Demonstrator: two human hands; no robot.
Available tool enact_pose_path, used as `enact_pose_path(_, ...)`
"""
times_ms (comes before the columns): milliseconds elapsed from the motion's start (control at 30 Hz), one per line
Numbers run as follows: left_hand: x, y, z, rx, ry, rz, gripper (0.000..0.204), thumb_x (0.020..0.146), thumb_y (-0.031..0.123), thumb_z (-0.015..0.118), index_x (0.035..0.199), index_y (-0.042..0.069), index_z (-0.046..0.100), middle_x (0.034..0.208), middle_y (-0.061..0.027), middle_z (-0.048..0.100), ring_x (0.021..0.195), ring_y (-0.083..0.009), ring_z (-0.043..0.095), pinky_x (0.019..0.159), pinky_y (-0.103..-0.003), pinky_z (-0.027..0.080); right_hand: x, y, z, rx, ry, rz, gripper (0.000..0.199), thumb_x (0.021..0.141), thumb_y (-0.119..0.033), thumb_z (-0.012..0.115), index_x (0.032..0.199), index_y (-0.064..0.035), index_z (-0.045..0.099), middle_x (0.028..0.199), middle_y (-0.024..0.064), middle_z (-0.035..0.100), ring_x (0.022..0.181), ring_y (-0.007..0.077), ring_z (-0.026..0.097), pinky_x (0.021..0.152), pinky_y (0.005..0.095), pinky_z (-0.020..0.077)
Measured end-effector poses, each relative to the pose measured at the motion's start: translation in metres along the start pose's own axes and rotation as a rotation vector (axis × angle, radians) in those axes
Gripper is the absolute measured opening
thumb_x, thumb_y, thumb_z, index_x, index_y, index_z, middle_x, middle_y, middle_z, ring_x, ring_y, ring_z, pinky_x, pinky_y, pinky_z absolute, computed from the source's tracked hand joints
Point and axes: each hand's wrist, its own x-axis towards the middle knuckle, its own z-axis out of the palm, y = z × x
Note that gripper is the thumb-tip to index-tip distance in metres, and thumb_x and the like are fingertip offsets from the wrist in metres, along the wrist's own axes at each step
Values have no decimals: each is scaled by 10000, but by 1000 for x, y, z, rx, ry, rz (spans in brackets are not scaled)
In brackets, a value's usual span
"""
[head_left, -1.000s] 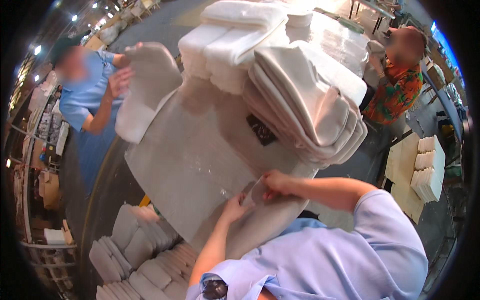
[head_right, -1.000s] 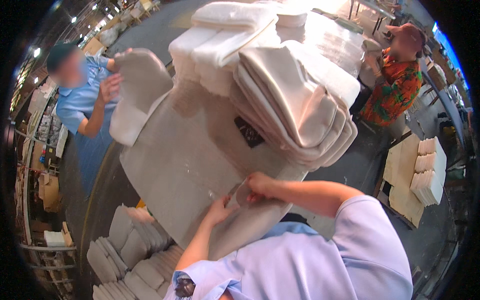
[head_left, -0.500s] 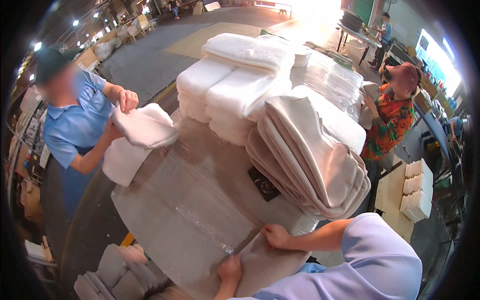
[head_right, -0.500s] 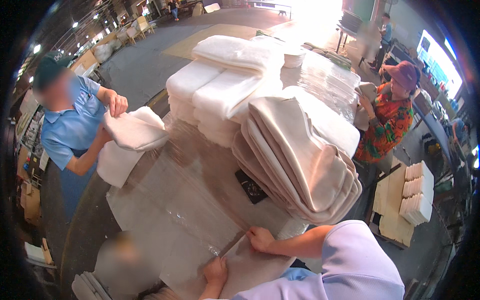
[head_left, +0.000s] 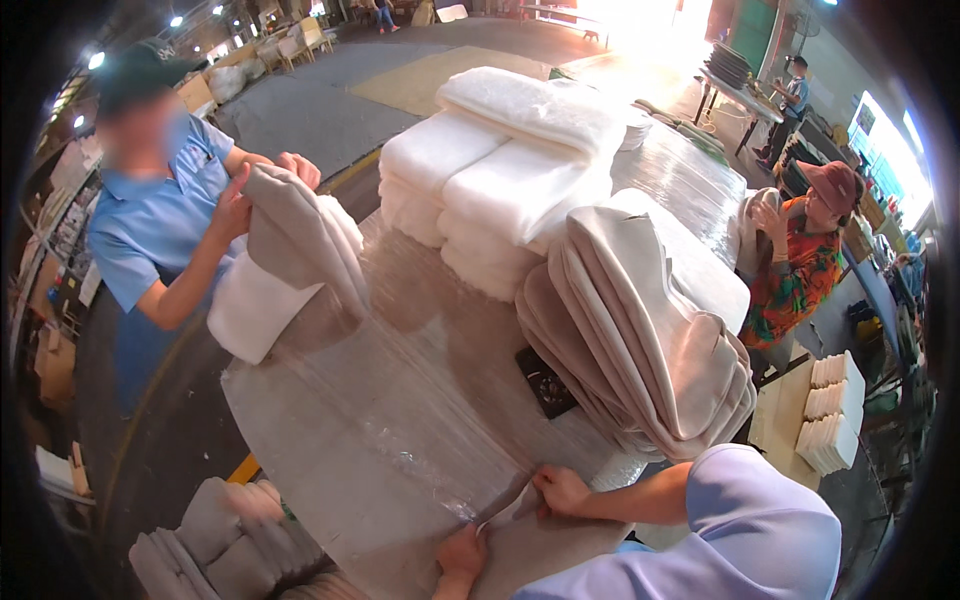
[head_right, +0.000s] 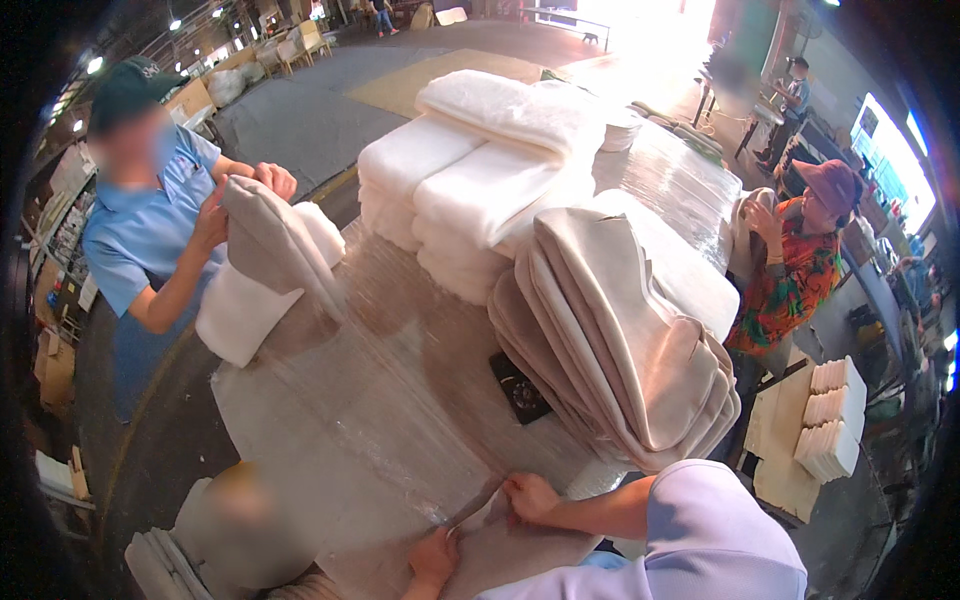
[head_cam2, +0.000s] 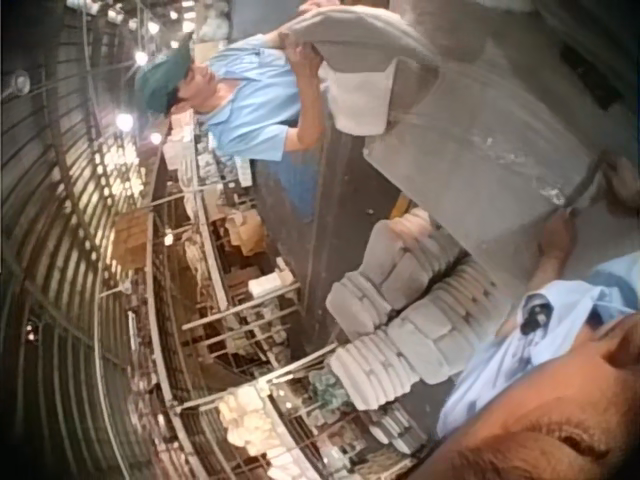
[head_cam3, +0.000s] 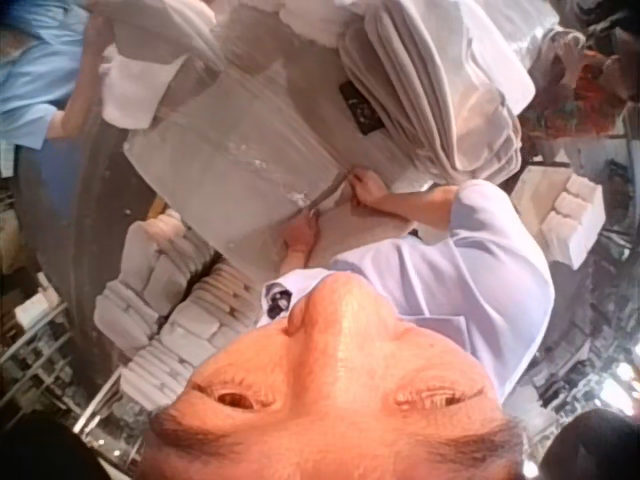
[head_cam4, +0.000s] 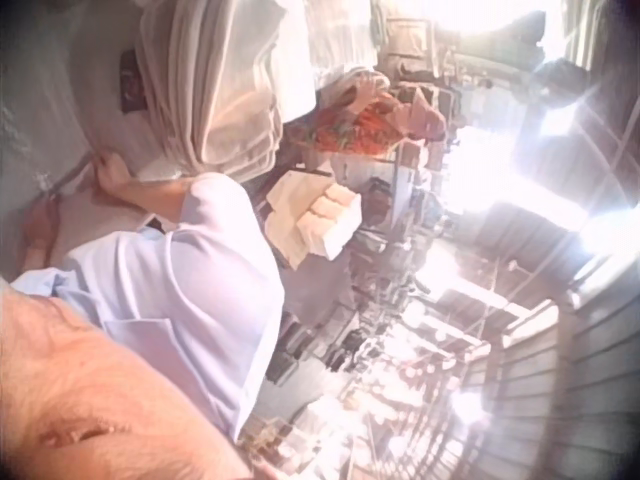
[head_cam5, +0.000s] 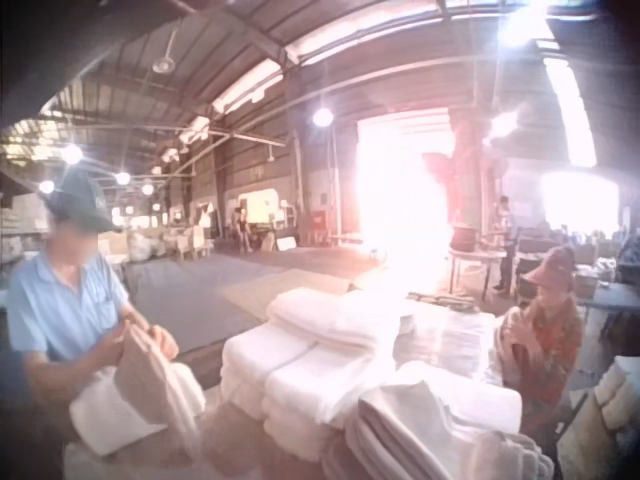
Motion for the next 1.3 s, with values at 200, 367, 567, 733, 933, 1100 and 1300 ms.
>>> enact_pose_path(200, -32, -32, -49, -58, -172, 37, 390, 996, 442, 623, 928, 68, 713, 857, -205, 727, 858, -443, 696, 771, -544, 540, -8, -9, -4, 42, 14, -42, 267, 1068, -218, 501, 1088, -8, 665, 826, 139, 728, 630, 252, 747, 578, 415, 575)
enact_pose_path(367, -78, -55, -13, 20, 115, -66, 314, 990, 347, 620, 942, 56, 725, 892, -220, 731, 860, -456, 695, 764, -548, 542, -15, 6, 4, -47, 37, -106, 272, 1065, -231, 514, 1038, -6, 665, 788, 155, 716, 607, 251, 739, 571, 425, 575)
enact_pose_path(567, -70, -55, -12, 52, 123, -240, 307, 1016, 353, 611, 880, 88, 684, 835, -186, 716, 797, -437, 687, 683, -558, 517, -7, 9, 4, -64, -6, -32, 280, 1075, -260, 534, 1047, -14, 664, 781, 126, 690, 593, 237, 744, 481, 368, 536)
enact_pose_path(733, -78, -56, -38, -131, 158, -126, 256, 1003, 319, 646, 1019, 71, 706, 925, -161, 726, 865, -381, 697, 768, -493, 534, 1, 3, -3, -10, -107, 14, 262, 1059, -242, 554, 1110, -7, 660, 867, 113, 693, 608, 232, 733, 474, 373, 536)
enact_pose_path(933, -149, -63, -83, -444, 1, -473, 371, 956, 261, 738, 1259, 50, 703, 1244, -159, 695, 1109, -276, 675, 924, -404, 531, -49, 20, -80, 58, 71, -296, 287, 1068, -283, 588, 1180, -35, 680, 1037, 97, 724, 1025, 214, 680, 905, 358, 528)
enact_pose_path(1100, -211, -70, -68, -906, -49, -559, 574, 1066, 490, 581, 1410, 31, 609, 1323, -142, 679, 1175, -226, 648, 1006, -381, 515, -106, 83, -87, 387, 29, -229, 490, 1118, -443, 456, 1212, -41, 720, 1190, 85, 710, 1150, 216, 611, 1074, 349, 427)
enact_pose_path(1300, -225, -51, -69, -1600, -223, -843, 630, 1024, 507, 641, 1483, 89, 537, 1361, -146, 659, 1119, -278, 685, 993, -377, 535, -92, 64, -54, 650, 138, -99, 703, 1103, -607, 377, 1178, -3, 730, 1198, 116, 693, 1132, 229, 597, 1086, 365, 407)
